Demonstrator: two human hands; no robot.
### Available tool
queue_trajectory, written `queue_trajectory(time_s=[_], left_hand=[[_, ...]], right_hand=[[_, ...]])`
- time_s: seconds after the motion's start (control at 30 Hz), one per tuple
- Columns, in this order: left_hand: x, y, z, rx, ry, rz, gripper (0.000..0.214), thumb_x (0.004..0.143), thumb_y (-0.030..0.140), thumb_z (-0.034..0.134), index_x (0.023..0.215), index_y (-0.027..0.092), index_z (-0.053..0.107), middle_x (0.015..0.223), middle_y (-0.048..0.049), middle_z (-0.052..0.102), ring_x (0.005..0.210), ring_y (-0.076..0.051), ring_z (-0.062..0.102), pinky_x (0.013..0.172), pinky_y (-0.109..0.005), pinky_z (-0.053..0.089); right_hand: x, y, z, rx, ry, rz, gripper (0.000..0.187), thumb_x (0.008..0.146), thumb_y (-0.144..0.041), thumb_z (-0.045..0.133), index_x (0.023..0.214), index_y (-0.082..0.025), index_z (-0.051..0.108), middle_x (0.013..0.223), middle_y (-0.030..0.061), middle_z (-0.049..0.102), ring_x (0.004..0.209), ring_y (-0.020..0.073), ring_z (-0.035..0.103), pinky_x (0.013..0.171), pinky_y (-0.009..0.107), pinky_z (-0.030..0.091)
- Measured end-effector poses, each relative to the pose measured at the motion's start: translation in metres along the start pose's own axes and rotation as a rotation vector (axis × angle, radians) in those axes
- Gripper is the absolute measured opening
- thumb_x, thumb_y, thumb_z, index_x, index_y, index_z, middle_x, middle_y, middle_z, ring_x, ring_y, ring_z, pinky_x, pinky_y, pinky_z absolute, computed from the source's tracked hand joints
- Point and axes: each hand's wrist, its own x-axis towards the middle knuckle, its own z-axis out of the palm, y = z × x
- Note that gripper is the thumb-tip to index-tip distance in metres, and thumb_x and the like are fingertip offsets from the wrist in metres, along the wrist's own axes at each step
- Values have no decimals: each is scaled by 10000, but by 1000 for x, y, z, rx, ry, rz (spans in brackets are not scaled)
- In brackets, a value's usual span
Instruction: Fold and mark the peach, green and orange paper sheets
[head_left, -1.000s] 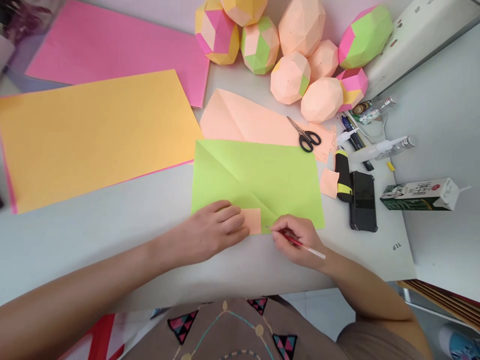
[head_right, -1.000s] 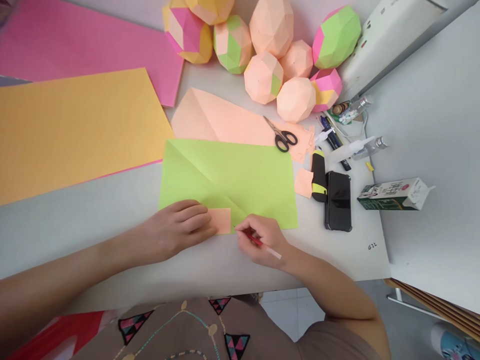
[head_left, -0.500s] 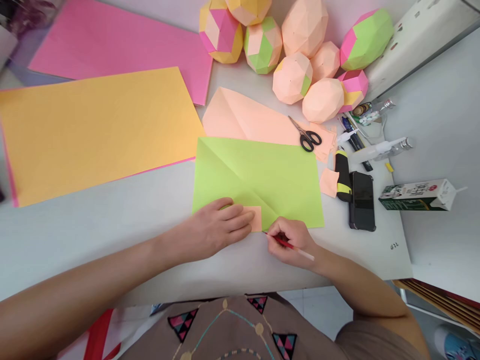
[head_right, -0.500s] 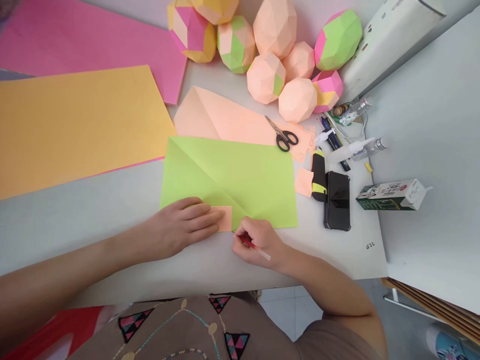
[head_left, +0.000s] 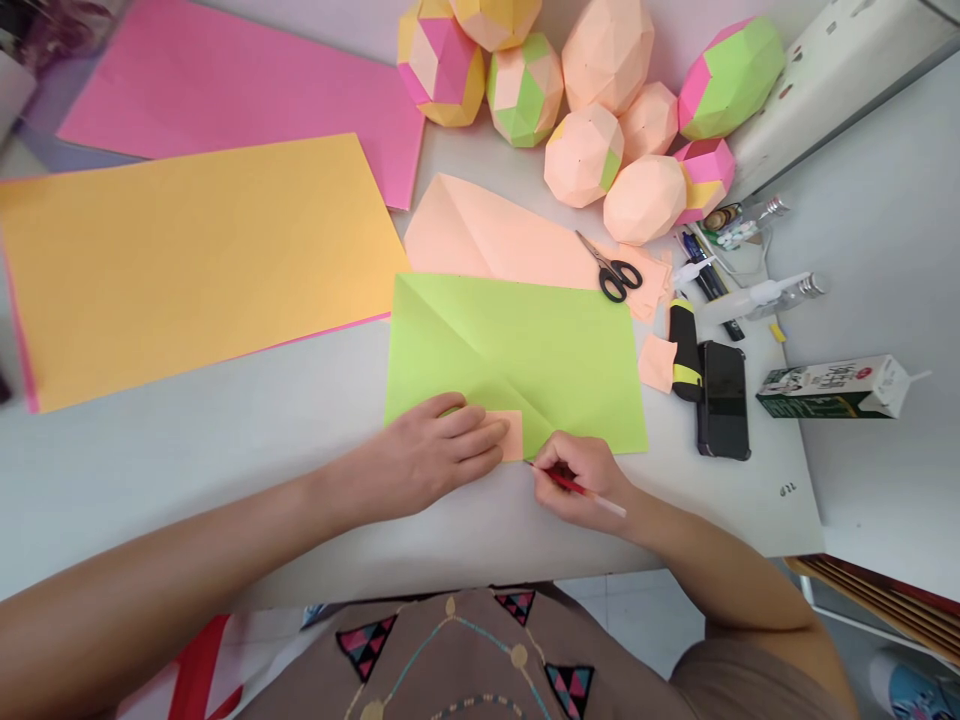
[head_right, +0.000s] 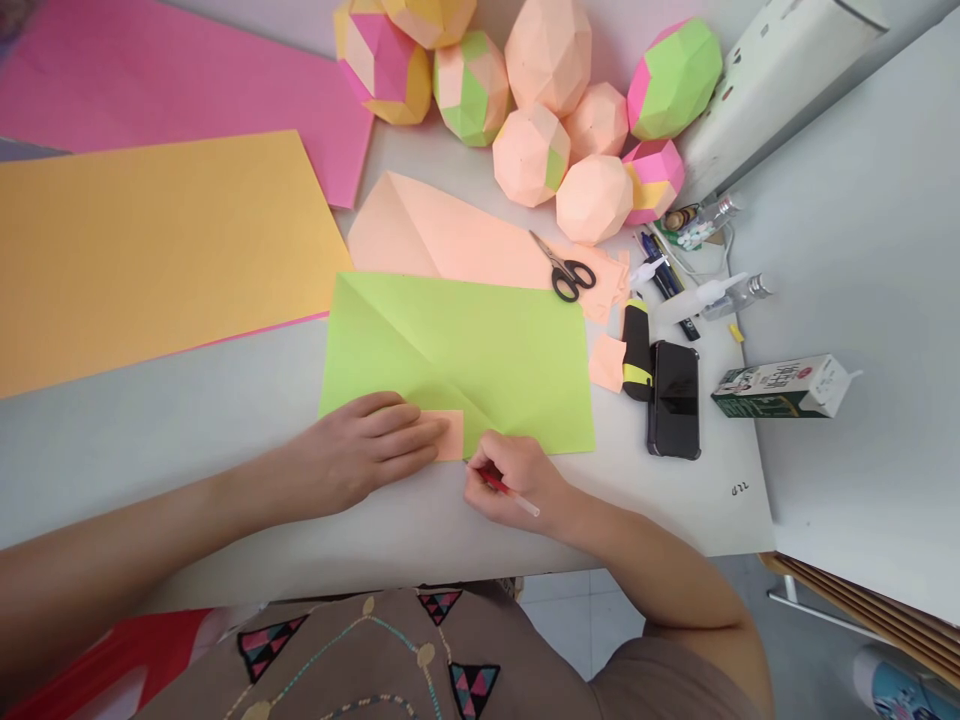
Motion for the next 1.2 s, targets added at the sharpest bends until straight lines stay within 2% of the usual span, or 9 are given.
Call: queue_trajectory(time_s=[0.37,0.6,1.2], left_hand=[[0,0,0,-4,-15,-13,275,937,104,351,1039,190,591,1214,-53,616,994,-213,522,899,-392,384],[0,0,2,-4,-13,-11,294,929,90,340,1070,174,583,1216,-56,612,996,-220,517,895,-394,382],[-2,-1,3,-49,-10,-44,328,915,74,338,1077,206,591,1255,-36,596,987,-212,483,906,-382,353]], right_hand=[[0,1,0,10,-1,24,113,718,-158,502,656,-209,424,530,-73,436,461,61,375,457,174,306],[0,2,1,-3,20,-15,104,719,-147,496,659,-205,435,549,-67,460,476,61,402,468,173,317],[0,4,1,17,13,-11,107,708,-136,505,649,-199,440,537,-74,459,455,48,373,452,170,295]])
